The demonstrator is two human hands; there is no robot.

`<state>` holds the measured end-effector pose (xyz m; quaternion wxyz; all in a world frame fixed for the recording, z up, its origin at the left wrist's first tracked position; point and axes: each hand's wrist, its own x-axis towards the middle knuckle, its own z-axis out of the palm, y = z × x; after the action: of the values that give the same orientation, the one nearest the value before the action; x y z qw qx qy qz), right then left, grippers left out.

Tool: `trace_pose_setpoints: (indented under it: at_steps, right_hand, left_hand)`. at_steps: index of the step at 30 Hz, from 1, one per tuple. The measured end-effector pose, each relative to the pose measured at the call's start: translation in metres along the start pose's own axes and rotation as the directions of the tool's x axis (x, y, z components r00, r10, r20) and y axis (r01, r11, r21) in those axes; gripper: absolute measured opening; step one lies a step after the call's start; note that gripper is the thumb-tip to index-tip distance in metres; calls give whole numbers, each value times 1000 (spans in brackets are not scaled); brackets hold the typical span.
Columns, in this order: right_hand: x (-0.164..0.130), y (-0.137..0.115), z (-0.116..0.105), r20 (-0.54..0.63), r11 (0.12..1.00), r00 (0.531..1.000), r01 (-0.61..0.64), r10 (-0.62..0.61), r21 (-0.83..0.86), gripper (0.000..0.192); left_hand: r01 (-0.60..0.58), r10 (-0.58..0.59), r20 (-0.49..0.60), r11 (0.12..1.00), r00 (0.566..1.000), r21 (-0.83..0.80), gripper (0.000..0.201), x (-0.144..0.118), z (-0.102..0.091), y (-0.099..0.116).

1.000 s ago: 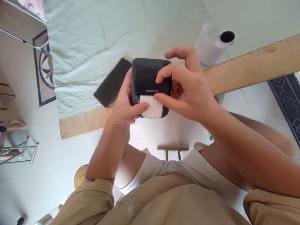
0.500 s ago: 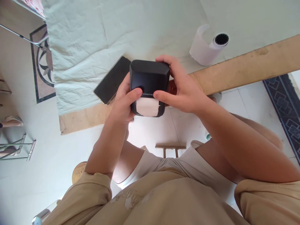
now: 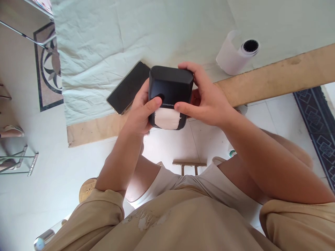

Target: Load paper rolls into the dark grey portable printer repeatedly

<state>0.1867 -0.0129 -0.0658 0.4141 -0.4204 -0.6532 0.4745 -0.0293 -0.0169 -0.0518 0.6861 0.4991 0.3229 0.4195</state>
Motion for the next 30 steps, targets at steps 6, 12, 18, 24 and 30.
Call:
trace_pose_setpoints:
  at_steps: [6, 12, 18, 24, 30]
  right_hand:
    - [-5, -12, 4, -87, 997, 995, -50, 55, 61, 73]
    - [-3, -7, 0, -64, 997, 995, 71, -74, -43, 73]
    - [-6, -8, 3, -125, 979, 985, 100, -123, -176, 77]
    - [-5, -35, 7, -435, 946, 862, 140, -262, -293, 40]
    - [3, -67, 5, -499, 926, 813, 123, -301, -357, 30]
  left_hand:
    - [78, -85, -22, 974, 996, -212, 42, 7, -2, -8]
    - [15, -35, -96, 980, 995, -201, 37, 6, 1, -6]
    - [21, -55, -118, 961, 991, -274, 26, 9, 2, -3]
    - [45, -54, -24, 959, 998, -281, 35, 14, -1, -7]
    - [90, -95, -38, 988, 995, -122, 46, 7, 3, 3]
